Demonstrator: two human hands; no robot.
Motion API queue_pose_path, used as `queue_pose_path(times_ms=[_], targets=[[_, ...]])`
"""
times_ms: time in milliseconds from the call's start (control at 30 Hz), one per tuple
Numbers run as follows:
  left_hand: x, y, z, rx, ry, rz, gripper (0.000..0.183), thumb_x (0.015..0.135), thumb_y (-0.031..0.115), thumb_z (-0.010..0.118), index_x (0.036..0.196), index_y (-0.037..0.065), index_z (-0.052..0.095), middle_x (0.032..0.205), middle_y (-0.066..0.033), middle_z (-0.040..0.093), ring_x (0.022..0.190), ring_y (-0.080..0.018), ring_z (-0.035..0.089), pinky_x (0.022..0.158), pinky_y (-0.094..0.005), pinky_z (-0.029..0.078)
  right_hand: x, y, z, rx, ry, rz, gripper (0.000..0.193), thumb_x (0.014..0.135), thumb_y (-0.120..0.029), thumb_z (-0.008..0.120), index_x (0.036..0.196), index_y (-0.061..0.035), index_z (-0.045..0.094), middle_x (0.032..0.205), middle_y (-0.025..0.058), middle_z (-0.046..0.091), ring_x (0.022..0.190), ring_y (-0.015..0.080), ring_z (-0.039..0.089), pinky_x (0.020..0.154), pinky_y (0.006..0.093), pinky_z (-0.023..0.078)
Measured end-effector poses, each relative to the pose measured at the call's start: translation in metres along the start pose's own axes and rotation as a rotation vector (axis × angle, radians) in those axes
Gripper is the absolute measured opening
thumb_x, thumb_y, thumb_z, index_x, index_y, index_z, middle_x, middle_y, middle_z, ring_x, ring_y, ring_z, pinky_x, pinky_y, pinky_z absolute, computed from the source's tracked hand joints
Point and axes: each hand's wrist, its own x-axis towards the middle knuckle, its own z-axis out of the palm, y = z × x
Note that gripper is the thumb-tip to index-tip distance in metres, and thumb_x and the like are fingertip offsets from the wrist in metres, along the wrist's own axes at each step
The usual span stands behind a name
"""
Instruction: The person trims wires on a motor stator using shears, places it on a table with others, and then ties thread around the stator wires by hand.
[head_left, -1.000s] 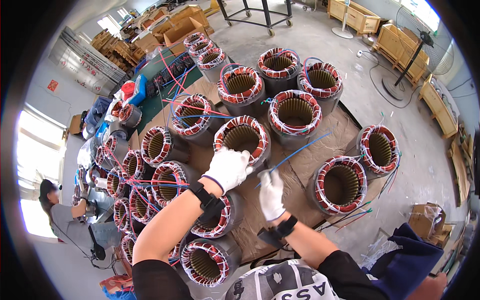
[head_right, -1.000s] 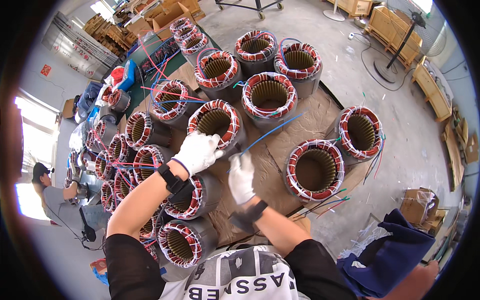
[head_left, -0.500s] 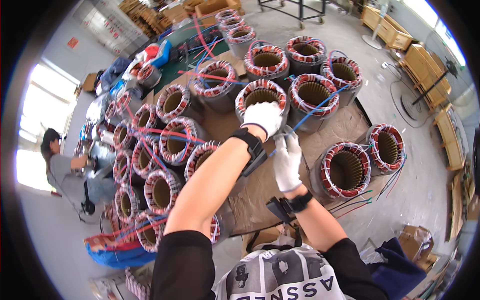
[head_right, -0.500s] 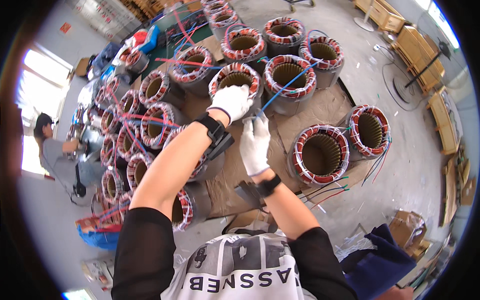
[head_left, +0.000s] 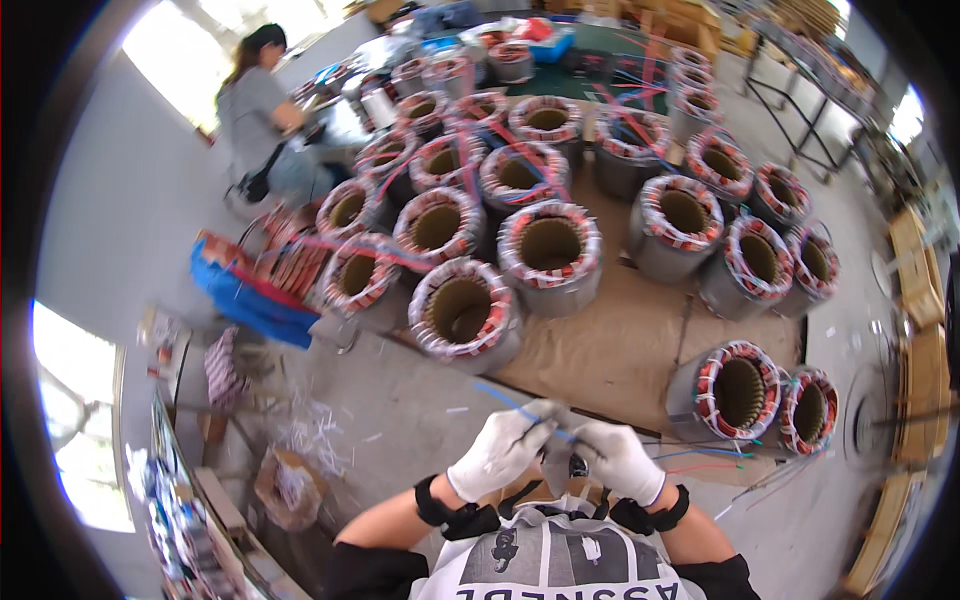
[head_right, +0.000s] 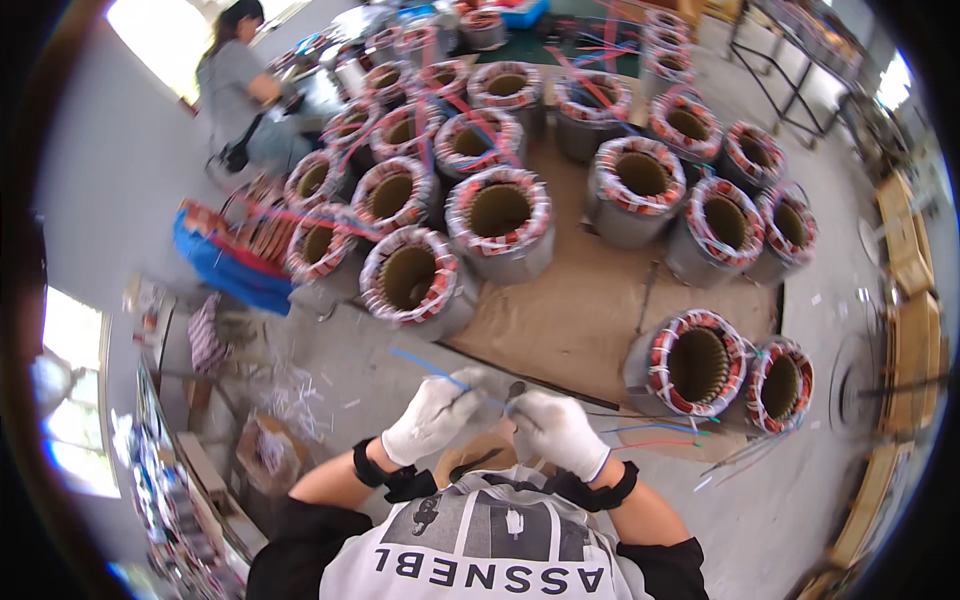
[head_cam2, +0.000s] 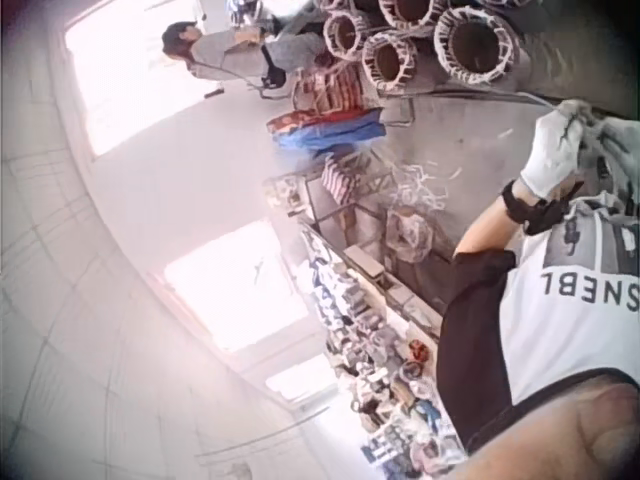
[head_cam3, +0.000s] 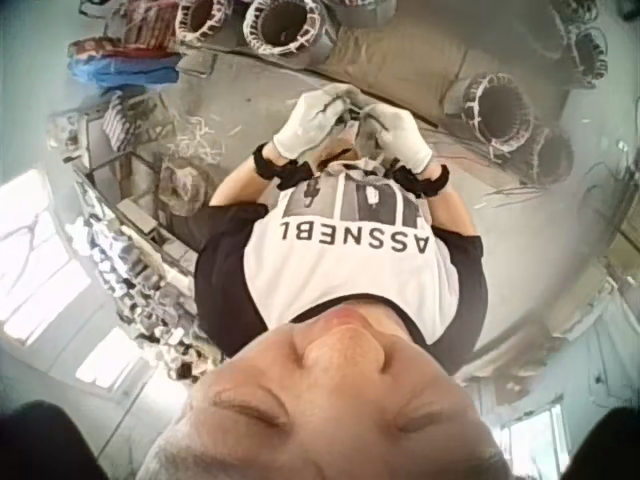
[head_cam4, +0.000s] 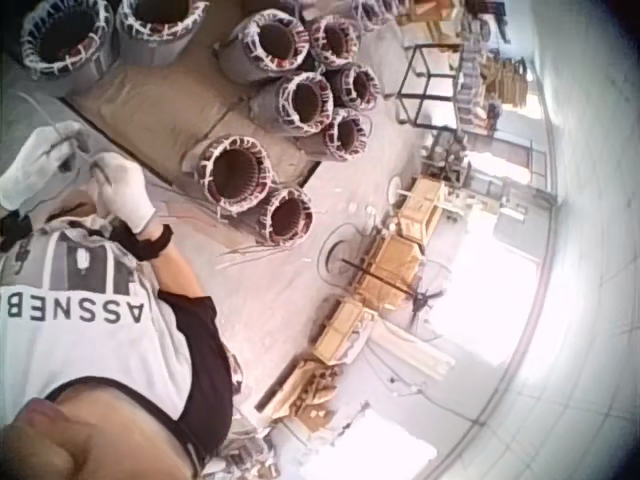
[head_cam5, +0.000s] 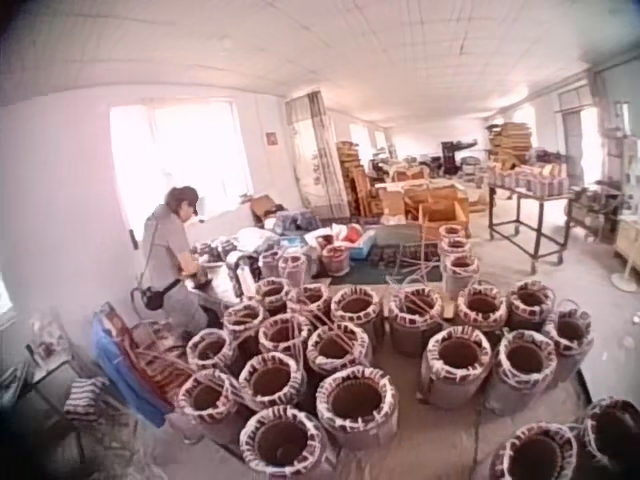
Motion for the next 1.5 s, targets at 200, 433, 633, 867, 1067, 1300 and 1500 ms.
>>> queue_pose_path(times_ms=[200,433,633,867,1067,1300,1500], targets=[[-0.124,-0.05,-0.025,-0.634,0.58,-0.175,0.023,0.095,0.014,0.047,0.109,-0.001,0.058,0.089,-0.004,0.065,0.069,-0.0087,0.058,0.064,-0.0239,0.048,0.024,-0.046,0.093,0.058,-0.48,-0.036,0.014,0.085,-0.013,0.06,0.094,-0.0025,0.064,0.08,0.0183,0.062,0.074,0.0363,0.062,0.064,0.0392,0.05],[-0.274,-0.109,-0.101,-0.95,1.272,0.003,0.027,0.098,0.02,0.049,0.113,0.0,0.058,0.091,-0.0087,0.066,0.069,-0.0106,0.058,0.063,-0.0239,0.048,0.086,-0.102,0.236,-0.007,-0.9,-0.086,0.014,0.085,-0.006,0.057,0.093,0.0021,0.064,0.078,0.0184,0.063,0.07,0.0305,0.064,0.065,0.0352,0.05],[-0.402,-0.163,-0.162,-1.044,1.585,0.093,0.029,0.098,0.023,0.048,0.112,0.0,0.058,0.088,-0.009,0.066,0.063,-0.0114,0.058,0.059,-0.0242,0.049,0.133,-0.173,0.386,-0.04,-1.112,-0.157,0.014,0.083,-0.005,0.054,0.09,0.0031,0.064,0.071,0.0173,0.062,0.063,0.0238,0.061,0.061,0.0317,0.048],[-0.478,-0.237,-0.26,-1.194,1.647,0.14,0.029,0.098,0.027,0.047,0.109,0.003,0.061,0.087,-0.005,0.066,0.067,-0.01,0.06,0.065,-0.0256,0.05,0.212,-0.227,0.508,-0.032,-1.053,-0.172,0.013,0.079,-0.002,0.055,0.088,0.0044,0.063,0.065,0.0083,0.059,0.06,0.0134,0.055,0.056,0.0276,0.044],[-0.55,-0.299,-0.362,-1.049,1.862,0.077,0.025,0.095,0.025,0.054,0.097,0.004,0.067,0.079,0.0007,0.061,0.065,-0.0059,0.054,0.062,-0.0211,0.044,0.306,-0.308,0.64,-0.257,-1.289,-0.029,0.01,0.079,-0.001,0.058,0.085,0.0043,0.064,0.063,0.0067,0.06,0.062,0.0131,0.06,0.056,0.0282,0.046],[-0.654,-0.354,-0.47,-0.935,2.251,-0.068,0.026,0.093,0.024,0.057,0.094,0.0,0.067,0.077,-0.0035,0.063,0.061,-0.0104,0.057,0.059,-0.0242,0.047,0.42,-0.386,0.854,-0.24,-1.468,-0.69,0.011,0.079,-0.006,0.059,0.085,0.0014,0.065,0.069,0.0183,0.06,0.063,0.0323,0.061,0.061,0.0354,0.047],[-0.733,-0.384,-0.557,-0.911,2.55,0.122,0.021,0.09,0.019,0.063,0.093,-0.002,0.065,0.072,-0.0073,0.062,0.058,-0.015,0.059,0.053,-0.0268,0.047,0.479,-0.483,1.027,-0.149,-1.642,-0.663,0.012,0.082,-0.008,0.06,0.089,0.0001,0.065,0.07,0.0192,0.06,0.063,0.0306,0.06,0.06,0.0336,0.047]])
